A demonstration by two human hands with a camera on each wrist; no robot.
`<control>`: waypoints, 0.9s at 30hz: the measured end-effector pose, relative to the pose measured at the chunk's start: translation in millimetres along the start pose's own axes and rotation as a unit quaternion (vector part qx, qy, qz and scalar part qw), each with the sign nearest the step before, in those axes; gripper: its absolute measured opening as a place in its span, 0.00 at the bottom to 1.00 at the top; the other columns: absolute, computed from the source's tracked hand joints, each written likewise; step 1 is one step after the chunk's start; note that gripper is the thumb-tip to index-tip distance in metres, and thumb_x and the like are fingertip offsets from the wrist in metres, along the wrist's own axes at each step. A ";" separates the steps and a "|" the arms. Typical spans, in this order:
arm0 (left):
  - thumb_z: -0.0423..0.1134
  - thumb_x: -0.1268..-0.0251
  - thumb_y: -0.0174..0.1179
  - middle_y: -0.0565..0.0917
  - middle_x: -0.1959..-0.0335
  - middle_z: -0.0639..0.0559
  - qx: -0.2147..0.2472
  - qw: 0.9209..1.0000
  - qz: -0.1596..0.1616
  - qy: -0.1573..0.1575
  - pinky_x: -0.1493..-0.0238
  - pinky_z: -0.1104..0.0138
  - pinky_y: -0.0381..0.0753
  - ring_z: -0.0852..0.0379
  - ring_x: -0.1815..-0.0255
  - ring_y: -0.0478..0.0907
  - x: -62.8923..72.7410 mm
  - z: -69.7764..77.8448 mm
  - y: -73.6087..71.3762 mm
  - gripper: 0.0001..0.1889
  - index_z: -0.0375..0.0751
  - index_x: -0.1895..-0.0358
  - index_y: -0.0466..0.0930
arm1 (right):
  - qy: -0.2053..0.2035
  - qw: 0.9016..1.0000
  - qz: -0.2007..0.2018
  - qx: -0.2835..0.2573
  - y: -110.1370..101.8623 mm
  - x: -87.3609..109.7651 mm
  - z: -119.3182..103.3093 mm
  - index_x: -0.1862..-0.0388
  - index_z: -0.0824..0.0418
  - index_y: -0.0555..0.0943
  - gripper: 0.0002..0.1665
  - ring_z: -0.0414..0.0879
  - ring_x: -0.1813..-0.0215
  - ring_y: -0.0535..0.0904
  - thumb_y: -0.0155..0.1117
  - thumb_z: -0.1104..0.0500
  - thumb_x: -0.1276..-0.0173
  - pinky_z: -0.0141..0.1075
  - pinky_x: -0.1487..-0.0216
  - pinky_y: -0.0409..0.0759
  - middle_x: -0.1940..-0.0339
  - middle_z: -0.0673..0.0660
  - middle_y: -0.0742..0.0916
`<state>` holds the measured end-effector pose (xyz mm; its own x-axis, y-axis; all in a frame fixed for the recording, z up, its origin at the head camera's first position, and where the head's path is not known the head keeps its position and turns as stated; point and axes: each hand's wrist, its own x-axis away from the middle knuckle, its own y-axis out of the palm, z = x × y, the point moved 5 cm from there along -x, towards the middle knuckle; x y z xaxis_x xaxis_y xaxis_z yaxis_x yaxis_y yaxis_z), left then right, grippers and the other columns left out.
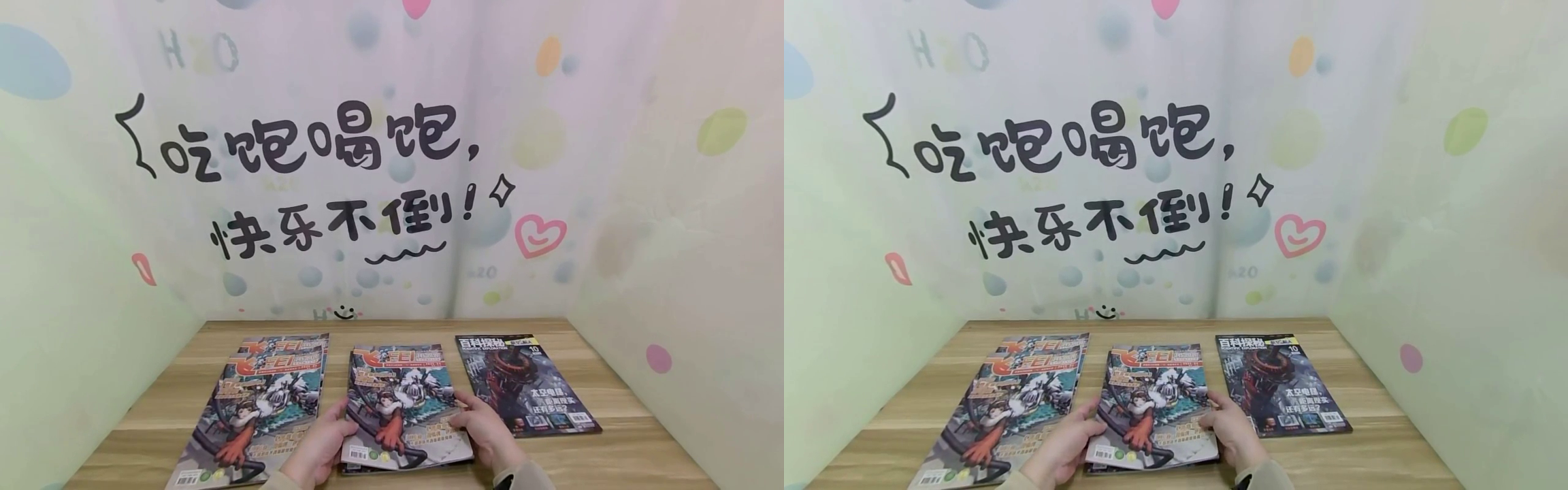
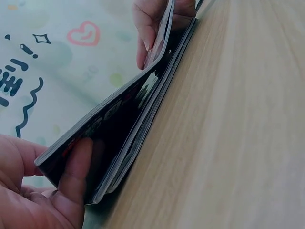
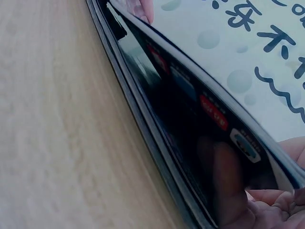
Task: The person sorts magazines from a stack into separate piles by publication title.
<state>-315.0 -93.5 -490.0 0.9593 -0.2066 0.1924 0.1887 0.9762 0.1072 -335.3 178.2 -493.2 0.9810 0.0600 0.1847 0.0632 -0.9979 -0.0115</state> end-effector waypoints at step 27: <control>0.23 0.37 0.49 0.73 0.43 0.26 -0.008 0.999 0.007 0.031 0.48 0.57 0.77 0.49 0.52 0.80 -3.2 2.3 -4.4 0.38 0.24 0.27 0.40 | -0.036 0.999 0.011 0.011 1.1 3.8 -9.3 0.29 0.77 0.56 0.43 0.48 0.62 0.78 0.52 0.77 0.48 0.37 0.59 0.79 0.54 0.65 0.79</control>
<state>-319.3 -97.3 -488.8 0.9731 -0.1884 0.1328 0.1776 0.9801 0.0892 -333.3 177.1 -483.3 0.9927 0.0410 0.1134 0.0454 -0.9983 -0.0367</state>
